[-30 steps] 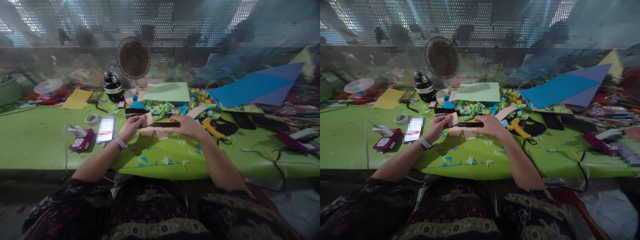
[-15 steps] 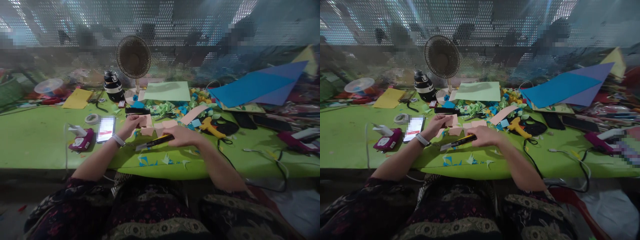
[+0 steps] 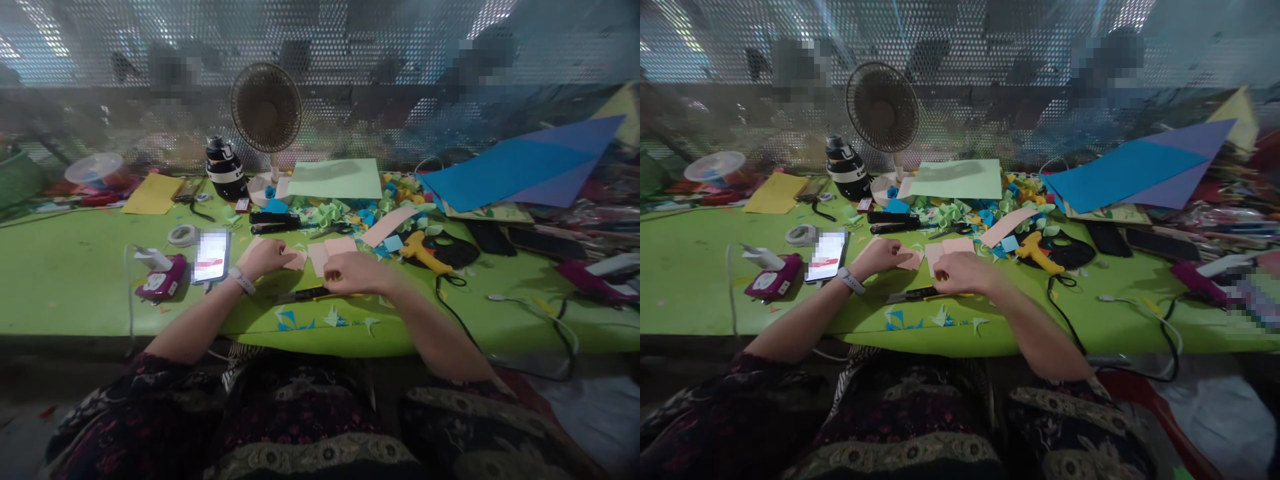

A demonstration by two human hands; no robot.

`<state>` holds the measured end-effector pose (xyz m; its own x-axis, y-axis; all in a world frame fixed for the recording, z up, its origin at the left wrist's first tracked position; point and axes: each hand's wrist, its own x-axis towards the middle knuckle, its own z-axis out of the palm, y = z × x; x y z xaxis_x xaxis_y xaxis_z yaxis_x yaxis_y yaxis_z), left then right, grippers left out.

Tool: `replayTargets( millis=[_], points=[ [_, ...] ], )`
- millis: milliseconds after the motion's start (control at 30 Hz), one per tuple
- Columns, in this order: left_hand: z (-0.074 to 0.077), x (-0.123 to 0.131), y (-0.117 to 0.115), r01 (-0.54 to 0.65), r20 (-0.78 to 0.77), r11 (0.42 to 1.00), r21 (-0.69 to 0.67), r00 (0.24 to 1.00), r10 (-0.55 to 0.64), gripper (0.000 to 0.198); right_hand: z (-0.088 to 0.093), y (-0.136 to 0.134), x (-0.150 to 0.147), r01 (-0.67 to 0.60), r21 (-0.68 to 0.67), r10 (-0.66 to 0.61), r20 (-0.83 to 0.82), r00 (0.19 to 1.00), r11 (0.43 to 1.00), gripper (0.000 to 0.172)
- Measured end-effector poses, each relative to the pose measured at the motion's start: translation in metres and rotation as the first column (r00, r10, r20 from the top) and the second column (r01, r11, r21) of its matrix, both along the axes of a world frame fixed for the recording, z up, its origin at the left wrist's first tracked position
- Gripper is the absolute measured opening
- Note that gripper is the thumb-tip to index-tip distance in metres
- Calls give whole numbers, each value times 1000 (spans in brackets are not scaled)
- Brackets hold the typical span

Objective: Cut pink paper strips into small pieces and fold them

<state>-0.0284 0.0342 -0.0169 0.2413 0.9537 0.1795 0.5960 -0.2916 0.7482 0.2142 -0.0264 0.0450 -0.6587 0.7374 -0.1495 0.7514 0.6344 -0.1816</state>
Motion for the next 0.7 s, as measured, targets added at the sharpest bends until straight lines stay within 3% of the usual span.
replayTargets(
  millis=[100, 233, 400, 500, 600, 700],
  points=[
    [-9, -4, 5, -42, -65, 998, 57, 997, 46, 38, -8, 6, -3, 40, 141, -39, -9, 999, 989, 24],
    [-14, -8, 7, -91, -109, 994, 51, 989, 97, 38, -14, 11, -8, 54, 118, -60, 45, 997, 992, 30],
    [-4, -3, 0, -137, -203, 985, 106, 967, 156, 53, -14, 12, -13, 70, 114, -78, 63, 995, 991, 21],
    [8, 4, -8, -104, -229, 985, 139, 964, 134, 47, -16, 14, -14, 59, 140, -69, 69, 995, 988, 19],
    [18, 11, -18, -50, -163, 999, 19, 985, 53, 39, -22, 19, -12, 107, 197, -106, -14, 994, 975, 17],
    [22, 18, -26, 80, 123, 971, -227, 991, -53, 51, -28, 20, -10, 220, 324, -160, -204, 966, 920, 15]
  ],
)
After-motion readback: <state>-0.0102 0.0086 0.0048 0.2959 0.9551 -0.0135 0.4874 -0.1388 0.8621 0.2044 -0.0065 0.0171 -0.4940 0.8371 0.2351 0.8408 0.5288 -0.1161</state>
